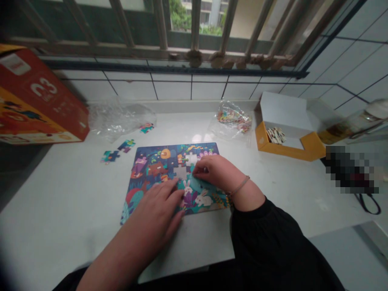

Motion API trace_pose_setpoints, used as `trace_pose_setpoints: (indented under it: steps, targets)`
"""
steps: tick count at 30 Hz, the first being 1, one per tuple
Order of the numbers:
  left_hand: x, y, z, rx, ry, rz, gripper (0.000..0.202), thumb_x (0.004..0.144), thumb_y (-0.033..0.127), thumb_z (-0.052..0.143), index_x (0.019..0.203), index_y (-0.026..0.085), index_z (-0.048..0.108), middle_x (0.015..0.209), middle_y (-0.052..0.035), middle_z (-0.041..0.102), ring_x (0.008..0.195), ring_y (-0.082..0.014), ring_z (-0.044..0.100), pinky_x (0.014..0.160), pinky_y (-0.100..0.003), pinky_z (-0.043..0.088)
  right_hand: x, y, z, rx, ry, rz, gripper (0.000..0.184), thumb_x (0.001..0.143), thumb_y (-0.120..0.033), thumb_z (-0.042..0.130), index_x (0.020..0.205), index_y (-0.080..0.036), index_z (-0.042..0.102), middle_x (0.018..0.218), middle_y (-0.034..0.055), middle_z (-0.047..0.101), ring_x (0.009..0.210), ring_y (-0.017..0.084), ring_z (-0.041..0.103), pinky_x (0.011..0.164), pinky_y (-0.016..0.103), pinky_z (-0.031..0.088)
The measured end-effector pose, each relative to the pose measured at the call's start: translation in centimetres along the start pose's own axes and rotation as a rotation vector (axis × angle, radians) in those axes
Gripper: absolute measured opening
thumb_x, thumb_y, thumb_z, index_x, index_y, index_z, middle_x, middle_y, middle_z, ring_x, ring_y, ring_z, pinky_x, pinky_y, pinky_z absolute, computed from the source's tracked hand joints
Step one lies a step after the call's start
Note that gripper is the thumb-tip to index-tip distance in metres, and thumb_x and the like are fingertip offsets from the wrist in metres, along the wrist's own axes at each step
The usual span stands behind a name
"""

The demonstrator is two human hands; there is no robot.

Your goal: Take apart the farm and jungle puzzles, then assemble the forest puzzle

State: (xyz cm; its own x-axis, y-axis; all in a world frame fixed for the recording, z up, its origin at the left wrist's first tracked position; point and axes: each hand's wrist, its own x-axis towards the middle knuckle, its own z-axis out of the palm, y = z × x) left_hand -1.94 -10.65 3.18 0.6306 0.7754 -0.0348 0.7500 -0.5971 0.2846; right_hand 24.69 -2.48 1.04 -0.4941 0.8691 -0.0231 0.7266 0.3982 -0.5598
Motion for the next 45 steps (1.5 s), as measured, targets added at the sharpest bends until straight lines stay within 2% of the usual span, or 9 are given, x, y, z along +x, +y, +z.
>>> trace_pose_setpoints:
  steps: [6,11,15,19,26,33,38,41,45]
  targets:
    - [0.7,-2.6,-0.5,-0.084,0.247,-0.026,0.025,0.108,0.028,0.062,0.127,0.019,0.074,0.150,-0.0201,0.070,0.144,-0.0402,0.065,0.124,-0.066,0.053,0.1,0.1,0.0,-0.008,-0.004,-0.040,0.012,0.100,-0.018,0.080,0.102,-0.025,0.090,0.095,0.0030,0.087,0.084,0.019,0.075,0.080,0.031,0.053]
    - [0.9,-8.9,-2.3,-0.020,0.413,-0.272,0.026,0.108,0.028,0.052,0.122,0.020,0.072,0.133,-0.0168,0.075,0.130,-0.0354,0.069,0.119,-0.057,0.056,-0.1,0.2,-0.2,-0.021,0.058,-0.097,0.013,0.099,-0.017,0.078,0.101,-0.025,0.088,0.094,0.0030,0.085,0.083,0.018,0.074,0.080,0.030,0.052]
    - [0.3,-14.6,-2.8,0.102,0.377,-0.497,0.038,0.101,0.022,0.050,0.133,0.012,0.069,0.137,-0.0229,0.075,0.134,-0.0394,0.069,0.121,-0.058,0.053,-0.3,0.2,-0.2,-0.037,0.231,-0.022,0.011,0.102,-0.023,0.075,0.101,-0.024,0.086,0.090,0.0025,0.083,0.078,0.018,0.071,0.074,0.029,0.048]
    - [0.6,-18.0,-2.6,0.147,0.311,-0.570,0.053,0.101,0.022,0.051,0.150,0.006,0.062,0.161,-0.0275,0.063,0.154,-0.0398,0.057,0.133,-0.054,0.043,-0.2,-0.3,-0.2,-0.036,0.234,-0.028,0.012,0.102,-0.025,0.073,0.100,-0.024,0.085,0.088,0.0023,0.082,0.076,0.017,0.069,0.073,0.029,0.046]
    - [1.3,-19.2,-2.9,0.183,0.257,-0.732,0.063,0.105,0.031,0.052,0.165,0.012,0.054,0.159,-0.0245,0.065,0.148,-0.0435,0.061,0.121,-0.056,0.052,-0.2,-0.1,-0.3,-0.019,0.260,-0.001,0.015,0.103,-0.031,0.071,0.101,-0.025,0.084,0.088,0.0026,0.083,0.076,0.018,0.070,0.072,0.029,0.046]
    - [0.6,-18.7,-4.1,0.225,0.101,-0.850,0.057,0.105,0.045,0.057,0.146,0.008,0.067,0.130,-0.0273,0.077,0.127,-0.0445,0.071,0.113,-0.054,0.055,-0.3,0.3,-0.3,-0.011,0.260,0.023,0.016,0.104,-0.032,0.070,0.102,-0.024,0.084,0.093,0.0037,0.084,0.083,0.020,0.074,0.077,0.031,0.048]
    - [0.2,-18.8,-4.0,0.268,0.169,-0.845,0.047,0.103,0.050,0.060,0.125,0.014,0.079,0.123,-0.0267,0.078,0.119,-0.0443,0.073,0.108,-0.055,0.058,-0.1,0.1,-0.2,-0.022,0.270,0.017,0.014,0.105,-0.029,0.071,0.101,-0.023,0.083,0.091,0.0035,0.082,0.081,0.020,0.072,0.076,0.031,0.047]
    - [0.0,-19.0,-3.6,0.273,0.210,-0.842,0.044,0.103,0.052,0.061,0.114,0.016,0.082,0.119,-0.0272,0.077,0.116,-0.0442,0.074,0.106,-0.055,0.059,0.6,-1.3,0.9,-0.069,0.301,-0.068,0.011,0.106,-0.027,0.072,0.102,-0.022,0.081,0.095,0.0065,0.081,0.088,0.023,0.071,0.082,0.034,0.049]
    - [-0.1,-19.1,-3.5,0.264,0.233,-0.849,0.037,0.100,0.050,0.065,0.105,0.017,0.081,0.113,-0.0261,0.077,0.113,-0.0438,0.074,0.103,-0.057,0.060,1.9,-5.3,3.7,-0.080,0.257,-0.323,0.021,0.108,-0.032,0.076,0.126,-0.023,0.078,0.122,0.0125,0.082,0.112,0.028,0.071,0.101,0.043,0.053]
